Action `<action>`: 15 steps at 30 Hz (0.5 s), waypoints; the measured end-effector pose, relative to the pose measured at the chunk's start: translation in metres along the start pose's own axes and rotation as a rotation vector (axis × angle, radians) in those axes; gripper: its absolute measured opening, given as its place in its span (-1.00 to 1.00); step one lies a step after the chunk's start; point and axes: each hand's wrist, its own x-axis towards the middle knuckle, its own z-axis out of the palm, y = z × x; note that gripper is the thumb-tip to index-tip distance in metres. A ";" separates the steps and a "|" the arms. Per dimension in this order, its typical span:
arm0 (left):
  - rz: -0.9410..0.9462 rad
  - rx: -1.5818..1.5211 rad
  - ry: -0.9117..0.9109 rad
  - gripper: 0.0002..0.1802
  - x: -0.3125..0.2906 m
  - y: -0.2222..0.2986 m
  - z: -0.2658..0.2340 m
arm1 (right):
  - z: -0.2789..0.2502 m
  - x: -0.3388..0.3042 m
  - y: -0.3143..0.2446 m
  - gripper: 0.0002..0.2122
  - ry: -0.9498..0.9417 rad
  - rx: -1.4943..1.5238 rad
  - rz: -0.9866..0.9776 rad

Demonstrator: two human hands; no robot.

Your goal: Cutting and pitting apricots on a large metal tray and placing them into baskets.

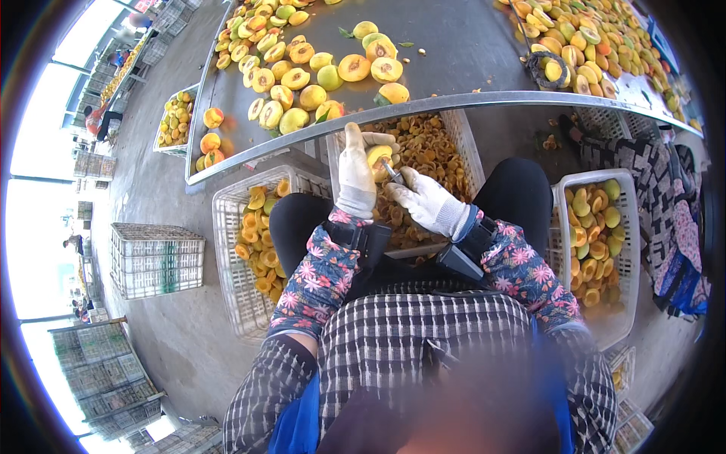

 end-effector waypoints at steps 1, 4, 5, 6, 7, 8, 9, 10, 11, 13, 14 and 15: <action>-0.001 -0.001 0.005 -0.27 -0.003 -0.002 0.000 | 0.005 0.000 -0.014 -0.71 0.007 0.060 -0.034; 0.171 0.029 0.142 -0.45 -0.012 -0.004 0.005 | 0.004 -0.002 -0.041 -0.70 -0.096 0.409 0.420; 0.168 0.032 0.140 -0.45 -0.012 -0.006 0.003 | 0.003 -0.002 -0.042 -0.70 -0.128 0.502 0.524; 0.191 0.003 0.114 -0.46 -0.010 -0.010 0.007 | 0.010 0.000 -0.004 -0.69 0.005 0.241 0.034; 0.220 -0.022 0.110 -0.47 -0.010 -0.009 0.005 | 0.007 0.001 -0.007 -0.69 0.004 0.245 0.035; 0.208 0.003 0.085 -0.49 -0.009 -0.006 0.003 | 0.002 0.002 -0.011 -0.69 -0.016 -0.022 0.058; 0.205 0.005 0.086 -0.49 -0.010 -0.004 0.000 | -0.002 0.000 -0.018 -0.69 -0.036 -0.290 0.081; 0.114 0.082 0.066 -0.49 -0.010 -0.003 -0.004 | -0.004 -0.003 -0.024 -0.69 -0.071 -0.289 0.084; 0.024 0.158 0.046 -0.50 -0.010 -0.001 -0.007 | -0.003 -0.004 -0.022 -0.69 -0.073 -0.287 0.085; -0.049 0.190 0.022 -0.50 -0.008 -0.001 -0.007 | -0.006 -0.003 -0.019 -0.68 -0.067 -0.299 0.109; 0.004 0.158 0.003 -0.50 -0.009 -0.002 -0.008 | -0.009 -0.003 -0.020 -0.68 -0.064 -0.298 0.111; 0.059 0.127 -0.011 -0.50 -0.010 -0.003 -0.010 | -0.013 -0.003 -0.028 -0.66 -0.091 -0.312 0.151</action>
